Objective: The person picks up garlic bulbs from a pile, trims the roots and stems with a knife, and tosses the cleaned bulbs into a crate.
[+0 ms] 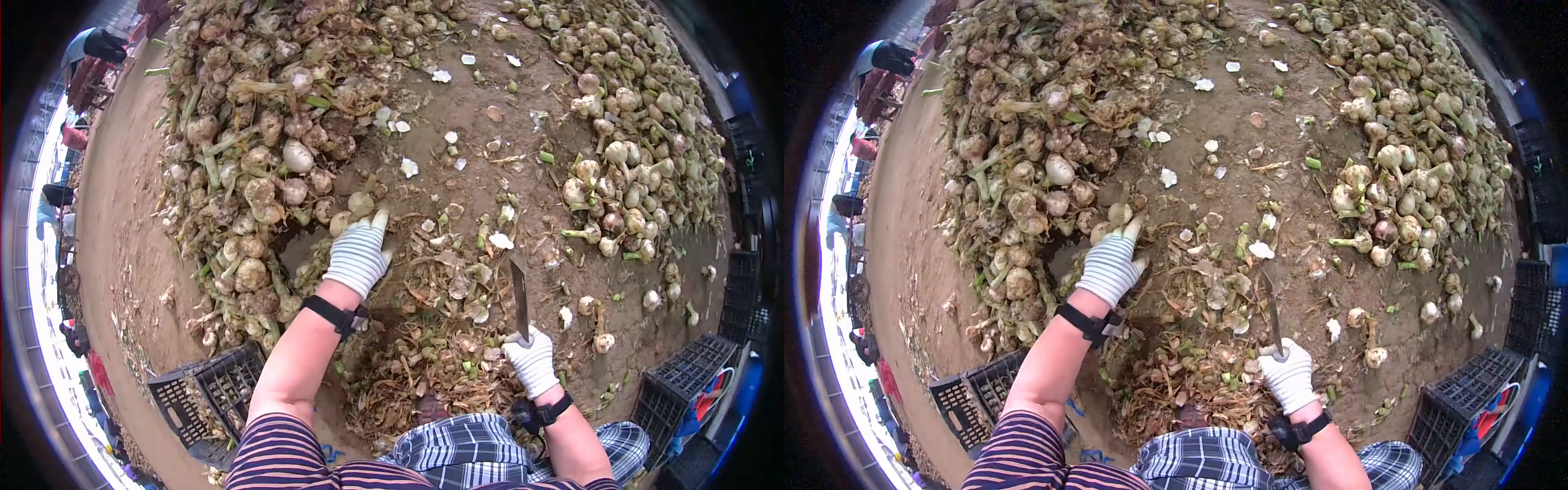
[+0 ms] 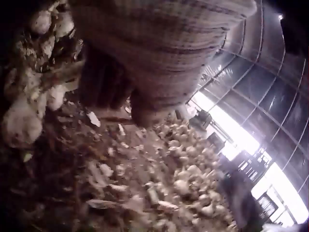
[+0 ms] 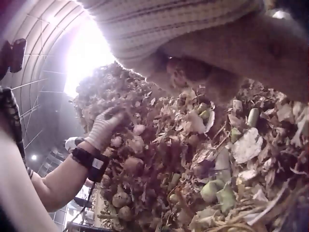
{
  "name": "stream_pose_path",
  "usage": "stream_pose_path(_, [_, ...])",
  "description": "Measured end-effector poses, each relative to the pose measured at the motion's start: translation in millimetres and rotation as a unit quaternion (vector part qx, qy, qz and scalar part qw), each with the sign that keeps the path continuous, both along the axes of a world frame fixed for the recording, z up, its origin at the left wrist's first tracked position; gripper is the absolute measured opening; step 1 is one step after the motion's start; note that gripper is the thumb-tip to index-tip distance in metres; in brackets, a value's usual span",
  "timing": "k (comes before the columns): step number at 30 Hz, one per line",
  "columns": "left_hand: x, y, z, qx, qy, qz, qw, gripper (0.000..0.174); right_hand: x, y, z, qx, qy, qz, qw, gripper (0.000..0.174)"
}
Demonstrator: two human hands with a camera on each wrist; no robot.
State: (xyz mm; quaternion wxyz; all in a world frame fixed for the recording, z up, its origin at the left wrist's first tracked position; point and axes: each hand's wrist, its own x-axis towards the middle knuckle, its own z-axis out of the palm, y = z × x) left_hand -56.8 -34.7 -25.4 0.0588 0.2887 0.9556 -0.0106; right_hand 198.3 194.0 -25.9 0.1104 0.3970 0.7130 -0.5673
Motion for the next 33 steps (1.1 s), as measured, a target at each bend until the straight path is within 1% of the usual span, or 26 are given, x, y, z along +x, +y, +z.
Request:
stream_pose_path(1, [-2, 3, 4, 0.108, -0.038, -0.010, 0.993, 0.053, 3, 2, -2, 0.008, -0.013, 0.005, 1.000, 0.006])
stream_pose_path(2, [-4, 9, 18, 0.214, -0.075, -0.018, 0.974, 0.051, 5, 4, -4, 0.017, -0.025, 0.012, 0.999, 0.006])
stream_pose_path(3, [-15, 12, 36, 0.156, -0.015, -0.072, 0.985, 0.045, 8, 6, -8, 0.029, -0.016, 0.015, 0.999, 0.006])
stream_pose_path(4, [-28, 8, 32, 0.156, 0.045, -0.099, 0.982, 0.040, 12, 6, -10, 0.030, -0.020, 0.014, 0.999, 0.006])
stream_pose_path(5, [-48, 1, 19, 0.046, 0.096, -0.159, 0.982, 0.040, 13, 6, -12, 0.012, -0.013, -0.004, 1.000, 0.006])
stream_pose_path(6, [-67, -1, 9, -0.066, 0.148, -0.216, 0.963, 0.040, 12, 6, -14, -0.005, -0.005, -0.022, 1.000, 0.006])
stream_pose_path(7, [-77, 6, 16, -0.209, 0.066, -0.257, 0.941, 0.042, 11, 6, -14, 0.010, -0.010, -0.006, 1.000, 0.006])
stream_pose_path(8, [-86, 12, 22, -0.347, -0.020, -0.290, 0.892, 0.045, 11, 5, -14, 0.012, -0.011, -0.007, 1.000, 0.006])
stream_pose_path(9, [-98, 15, 14, -0.392, -0.065, -0.275, 0.876, 0.051, 10, 4, -16, 0.015, -0.014, 0.001, 1.000, 0.007])
stream_pose_path(10, [-101, 18, 25, -0.393, -0.057, -0.289, 0.871, 0.054, 8, 1, -15, 0.018, -0.017, 0.008, 1.000, 0.007])
stream_pose_path(12, [-112, 23, 32, -0.405, -0.018, -0.278, 0.871, 0.058, 1, -2, -7, 0.031, -0.020, 0.010, 0.999, 0.006])
stream_pose_path(13, [-114, 27, 36, -0.398, -0.064, -0.218, 0.889, 0.061, 0, -3, -5, 0.039, -0.023, 0.021, 0.999, 0.006])
stream_pose_path(14, [-125, 16, 20, -0.354, -0.037, -0.214, 0.910, 0.060, 0, -4, -4, 0.047, -0.026, 0.031, 0.998, 0.007])
stream_pose_path(15, [-129, 14, 14, -0.340, -0.052, -0.194, 0.919, 0.057, 2, -2, -8, 0.079, -0.031, 0.060, 0.995, 0.009])
stream_pose_path(17, [-128, 16, 15, -0.327, -0.067, -0.175, 0.926, 0.054, 2, -3, -5, 0.085, -0.036, 0.068, 0.993, 0.010])
stream_pose_path(19, [-121, 23, 20, -0.370, -0.144, -0.067, 0.915, 0.047, -1, -2, 1, 0.094, -0.038, 0.079, 0.992, 0.011])
stream_pose_path(20, [-102, 37, 48, -0.347, -0.172, -0.068, 0.919, 0.042, -2, -3, 5, 0.094, -0.043, 0.076, 0.992, 0.011])
stream_pose_path(22, [-88, 1, 5, -0.214, -0.139, -0.130, 0.958, 0.042, -3, -1, 5, 0.093, -0.048, 0.070, 0.992, 0.011])
stream_pose_path(24, [-79, -7, 3, -0.178, -0.178, -0.016, 0.968, 0.049, 0, 1, 1, 0.121, -0.044, 0.109, 0.986, 0.012])
stream_pose_path(25, [-70, -13, 14, -0.124, -0.209, 0.004, 0.970, 0.056, -6, 3, 1, 0.185, -0.057, 0.176, 0.965, 0.013])
stream_pose_path(26, [-58, -24, 4, -0.126, -0.211, -0.001, 0.969, 0.056, -13, 3, 6, 0.184, -0.061, 0.172, 0.966, 0.013])
stream_pose_path(27, [-44, -37, -14, 0.128, -0.299, 0.080, 0.942, 0.057, -20, 2, 15, 0.221, -0.021, 0.203, 0.954, 0.013])
stream_pose_path(28, [-28, -46, -25, 0.371, -0.367, 0.157, 0.838, 0.059, -27, 1, 26, 0.259, 0.017, 0.234, 0.937, 0.013])
stream_pose_path(30, [18, -18, 29, 0.471, -0.434, 0.179, 0.747, 0.060, -46, -1, 48, 0.238, 0.056, 0.276, 0.930, 0.010])
stream_pose_path(32, [48, -4, 42, 0.559, -0.502, 0.157, 0.641, 0.056, -58, -4, 53, 0.251, 0.085, 0.320, 0.910, 0.010])
stream_pose_path(33, [59, -1, 48, 0.528, -0.520, 0.188, 0.644, 0.055, -62, -5, 56, 0.246, 0.081, 0.335, 0.906, 0.011])
